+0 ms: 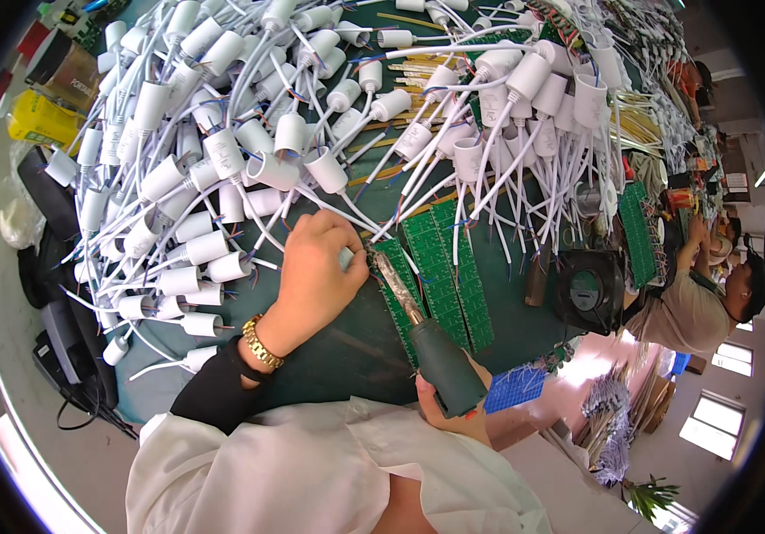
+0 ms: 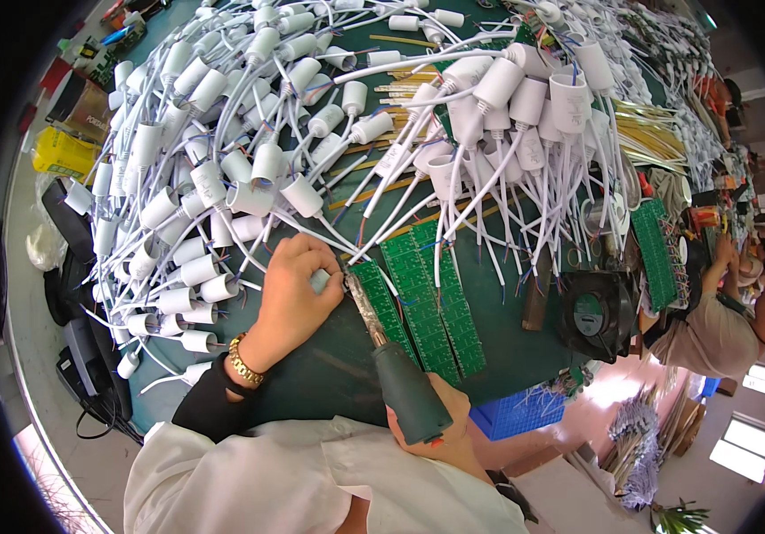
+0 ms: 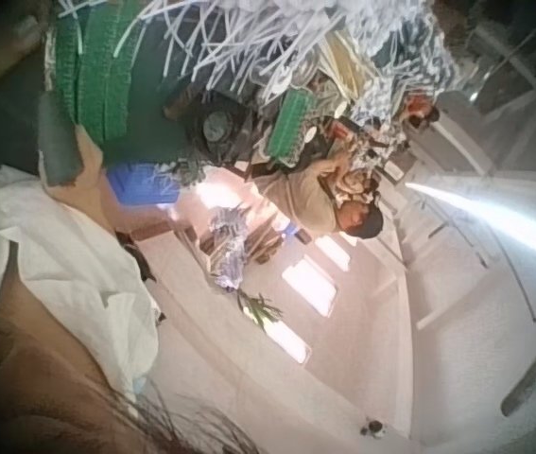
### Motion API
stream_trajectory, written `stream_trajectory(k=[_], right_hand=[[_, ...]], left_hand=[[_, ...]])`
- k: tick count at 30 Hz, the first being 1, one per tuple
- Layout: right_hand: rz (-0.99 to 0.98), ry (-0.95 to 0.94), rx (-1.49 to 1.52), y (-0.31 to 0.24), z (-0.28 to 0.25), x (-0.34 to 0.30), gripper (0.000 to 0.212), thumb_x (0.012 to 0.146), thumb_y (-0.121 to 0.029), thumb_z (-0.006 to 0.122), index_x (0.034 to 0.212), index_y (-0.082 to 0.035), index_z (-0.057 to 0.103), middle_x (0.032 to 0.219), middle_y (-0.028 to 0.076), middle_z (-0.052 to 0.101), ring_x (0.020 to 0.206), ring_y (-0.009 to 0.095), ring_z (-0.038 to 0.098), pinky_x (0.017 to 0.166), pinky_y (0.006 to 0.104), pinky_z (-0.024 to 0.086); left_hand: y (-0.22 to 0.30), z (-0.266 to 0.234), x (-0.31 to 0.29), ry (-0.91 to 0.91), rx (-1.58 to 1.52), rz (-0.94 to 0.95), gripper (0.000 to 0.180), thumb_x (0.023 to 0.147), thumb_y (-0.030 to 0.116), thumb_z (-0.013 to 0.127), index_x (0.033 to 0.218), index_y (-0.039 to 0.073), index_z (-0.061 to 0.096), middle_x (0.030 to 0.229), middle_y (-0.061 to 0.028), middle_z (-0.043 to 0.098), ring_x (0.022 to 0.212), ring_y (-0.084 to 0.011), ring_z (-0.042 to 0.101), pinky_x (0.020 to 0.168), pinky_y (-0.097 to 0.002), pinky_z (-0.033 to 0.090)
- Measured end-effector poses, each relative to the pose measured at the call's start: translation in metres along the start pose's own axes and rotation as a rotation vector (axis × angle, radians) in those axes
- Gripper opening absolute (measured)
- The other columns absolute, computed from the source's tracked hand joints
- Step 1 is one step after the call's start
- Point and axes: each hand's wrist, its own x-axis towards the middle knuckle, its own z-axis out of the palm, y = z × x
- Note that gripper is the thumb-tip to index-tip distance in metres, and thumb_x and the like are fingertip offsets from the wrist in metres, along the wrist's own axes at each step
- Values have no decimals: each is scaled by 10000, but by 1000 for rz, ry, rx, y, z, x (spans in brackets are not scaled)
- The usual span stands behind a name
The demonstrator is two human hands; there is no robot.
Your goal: The person attaches cylindrical wire components onto circuit board strips by hand and secures them using a handheld tool.
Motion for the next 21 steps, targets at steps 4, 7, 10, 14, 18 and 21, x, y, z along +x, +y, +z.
stream_trajectory(k=[4, 7, 10, 14, 18, 21], right_hand=[[29, -32, -2, 5, -2, -12, 156, 826, -120, 681, 929, -5, 656, 809, 78, 663, 644, 169, 632, 596, 292, 517], [78, -33, 97, 18, 4, -28, 193, 858, -138, 669, 993, -3, 642, 851, 71, 656, 663, 140, 617, 625, 283, 517], [160, -37, 176, 33, 11, -45, 237, 887, -157, 652, 1067, -6, 622, 892, 66, 643, 695, 119, 606, 655, 278, 516], [179, -50, 178, 27, 9, -42, 265, 901, -172, 643, 1107, -9, 609, 924, 66, 630, 722, 114, 602, 672, 277, 509], [346, 4, 352, 21, 12, -46, 267, 899, -175, 645, 1103, -8, 611, 897, 64, 629, 717, 115, 602, 665, 272, 506], [356, 11, 335, 27, 12, -49, 261, 893, -176, 654, 1088, -6, 621, 858, 64, 632, 700, 117, 604, 656, 270, 506]], left_hand=[[1, 1, 0, -4, 2, -3, 78, 696, 9, 694, 743, 31, 636, 918, -83, 607, 869, -290, 550, 777, -377, 459], [1, 0, 0, -2, 19, 3, 78, 699, 11, 696, 746, 30, 637, 920, -83, 607, 869, -290, 551, 778, -377, 459], [0, -1, 0, 3, 21, 1, 81, 698, 9, 696, 750, 28, 637, 918, -84, 607, 870, -290, 552, 776, -377, 459], [-1, 2, 1, -4, 12, 18, 83, 696, 8, 696, 751, 25, 636, 918, -86, 607, 869, -291, 554, 771, -378, 460], [-1, 1, 1, 7, 18, 25, 86, 693, 5, 697, 750, 25, 636, 911, -89, 608, 866, -292, 557, 768, -380, 461], [-1, 2, 1, 1, 18, 25, 88, 692, 4, 698, 750, 24, 636, 908, -90, 609, 866, -293, 558, 769, -380, 461]])
